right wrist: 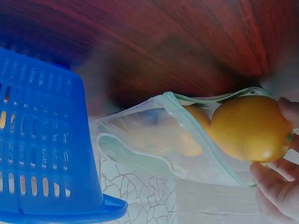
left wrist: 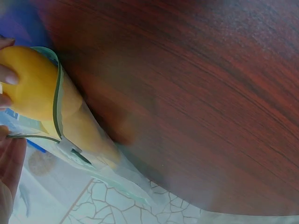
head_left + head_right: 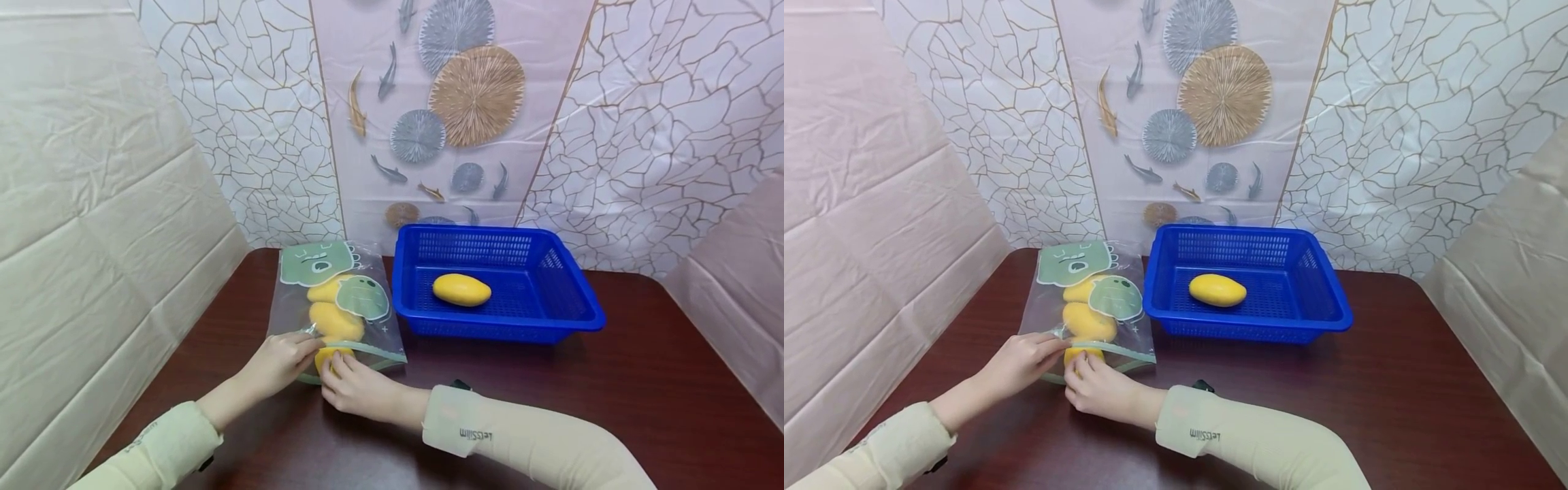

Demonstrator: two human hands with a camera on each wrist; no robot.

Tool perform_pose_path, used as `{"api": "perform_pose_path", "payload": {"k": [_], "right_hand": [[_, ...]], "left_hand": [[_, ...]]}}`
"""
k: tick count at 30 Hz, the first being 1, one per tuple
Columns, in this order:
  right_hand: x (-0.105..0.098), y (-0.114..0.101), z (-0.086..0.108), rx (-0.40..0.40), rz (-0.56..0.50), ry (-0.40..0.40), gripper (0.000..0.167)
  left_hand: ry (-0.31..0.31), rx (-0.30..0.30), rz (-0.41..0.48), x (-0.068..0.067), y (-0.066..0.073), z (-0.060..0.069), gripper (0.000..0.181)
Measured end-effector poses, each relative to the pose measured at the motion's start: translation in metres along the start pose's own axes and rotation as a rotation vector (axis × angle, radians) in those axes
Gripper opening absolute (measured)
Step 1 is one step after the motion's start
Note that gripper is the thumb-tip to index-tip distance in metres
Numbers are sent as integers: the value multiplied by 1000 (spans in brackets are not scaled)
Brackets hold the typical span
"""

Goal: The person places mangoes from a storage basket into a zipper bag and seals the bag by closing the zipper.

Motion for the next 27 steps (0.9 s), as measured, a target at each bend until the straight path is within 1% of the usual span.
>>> {"api": "perform_pose_path", "payload": {"k": [3,7,11,17,18,20,23,24,27], "right_hand": [[4,-1,-3,3,16,-6,29],[10,-1,-6,35,33,-15,30],[15,0,-9,108,54,-26,32],[16,2,-13,231,44,-3,51],[16,2,-14,246,45,1,53],[17,2,-15,268,51,4,52],[21,2,-16,278,50,-23,47],[23,2,-16,279,52,-42,48],[30,4,-16,283,51,-105,42]], "left_hand": [[4,1,3,0,1,0,23],[10,5,1,-1,1,-1,23],[14,9,6,-2,1,-2,22],[8,18,10,-4,2,-3,22],[9,18,9,-4,2,-3,22],[15,19,8,-4,2,-3,22],[17,17,12,-4,2,-4,23],[18,17,14,-5,1,-5,22],[18,19,21,-5,1,-6,21]]}}
Point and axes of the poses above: each hand's wrist, its own z-axis away from the middle knuckle, its own x-axis out of the palm, y = z × x, the point moved 3 cm from there along -z, towards the middle knuckle, and after that the axes turned 4 degrees about -y, right-handed, at the moved point
